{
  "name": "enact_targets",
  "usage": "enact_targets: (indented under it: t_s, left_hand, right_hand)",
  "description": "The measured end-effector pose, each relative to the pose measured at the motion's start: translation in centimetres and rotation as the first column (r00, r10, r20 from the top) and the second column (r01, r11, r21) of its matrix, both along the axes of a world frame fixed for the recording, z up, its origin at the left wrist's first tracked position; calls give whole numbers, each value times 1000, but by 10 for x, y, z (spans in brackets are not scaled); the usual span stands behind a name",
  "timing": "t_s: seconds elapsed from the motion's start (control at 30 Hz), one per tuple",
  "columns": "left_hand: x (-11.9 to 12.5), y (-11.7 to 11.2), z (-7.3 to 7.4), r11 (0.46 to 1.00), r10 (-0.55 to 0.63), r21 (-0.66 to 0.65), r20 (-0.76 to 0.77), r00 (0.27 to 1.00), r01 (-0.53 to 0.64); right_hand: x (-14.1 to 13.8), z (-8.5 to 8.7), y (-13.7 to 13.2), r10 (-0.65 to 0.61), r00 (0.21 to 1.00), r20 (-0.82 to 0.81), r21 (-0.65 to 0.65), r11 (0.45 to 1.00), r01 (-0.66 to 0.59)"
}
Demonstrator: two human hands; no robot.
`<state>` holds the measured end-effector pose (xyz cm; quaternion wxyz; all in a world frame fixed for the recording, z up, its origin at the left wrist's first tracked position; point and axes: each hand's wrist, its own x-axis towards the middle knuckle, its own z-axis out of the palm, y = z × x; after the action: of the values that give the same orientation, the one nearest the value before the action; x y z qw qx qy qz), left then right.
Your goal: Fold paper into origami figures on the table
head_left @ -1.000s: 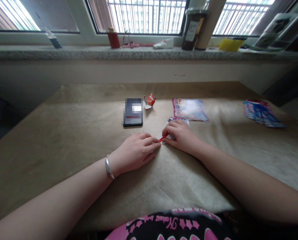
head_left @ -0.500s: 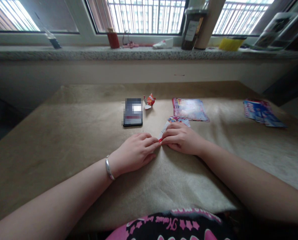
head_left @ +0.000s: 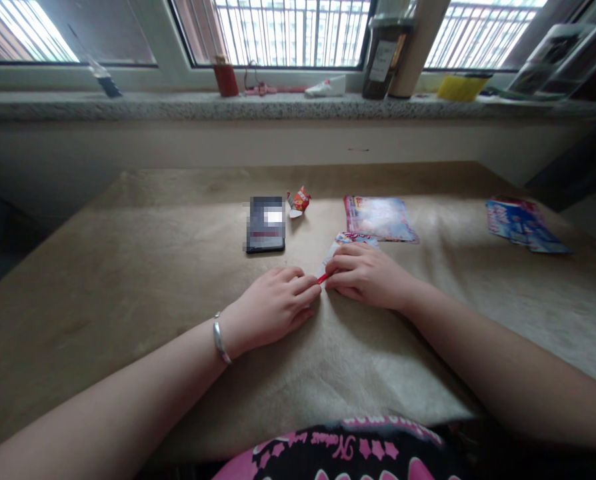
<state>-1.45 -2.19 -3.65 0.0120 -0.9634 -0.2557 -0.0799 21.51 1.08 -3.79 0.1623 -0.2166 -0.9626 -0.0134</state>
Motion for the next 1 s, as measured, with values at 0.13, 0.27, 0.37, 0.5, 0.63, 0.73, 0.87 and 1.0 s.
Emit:
enact_targets:
  t_s: [0.13,0.27,0.37,0.5,0.63,0.73,0.87,1.0]
  left_hand:
    - [-2,2,-1,1000,-6,-20,14,1000,6]
    - [-4,6,-2,999,-28,-44,39,999,30]
    - [-5,8,-2,997,-42,-66,29,999,44]
    - [-5,9,-2,996,-40,-85,23,999,42]
    - [-7,10,-2,995,-55,-88,33,998,57]
    - [-7,11,-1,993,-67,-95,38,997,71]
    - [-8,11,1,991,-72,-109,36,997,76]
    - [-9,11,1,990,-85,-108,56,995,90]
  right_hand:
    - [1,0,1,18,1000,-15,-18,1000,-18]
    - [4,-2,3,26,1000,-17,-24,999,-27]
    - [7,-2,4,24,1000,-4,-27,999,-24]
    - [11,-3,4,33,999,-11,-32,999,-33]
    - [12,-3,4,29,1000,-1,-33,999,-29]
    - [13,-4,4,20,1000,1,-33,999,-20]
    - [16,-4,3,-11,1000,16,-43,999,11]
    - [19,-7,3,-39,999,7,-63,997,39]
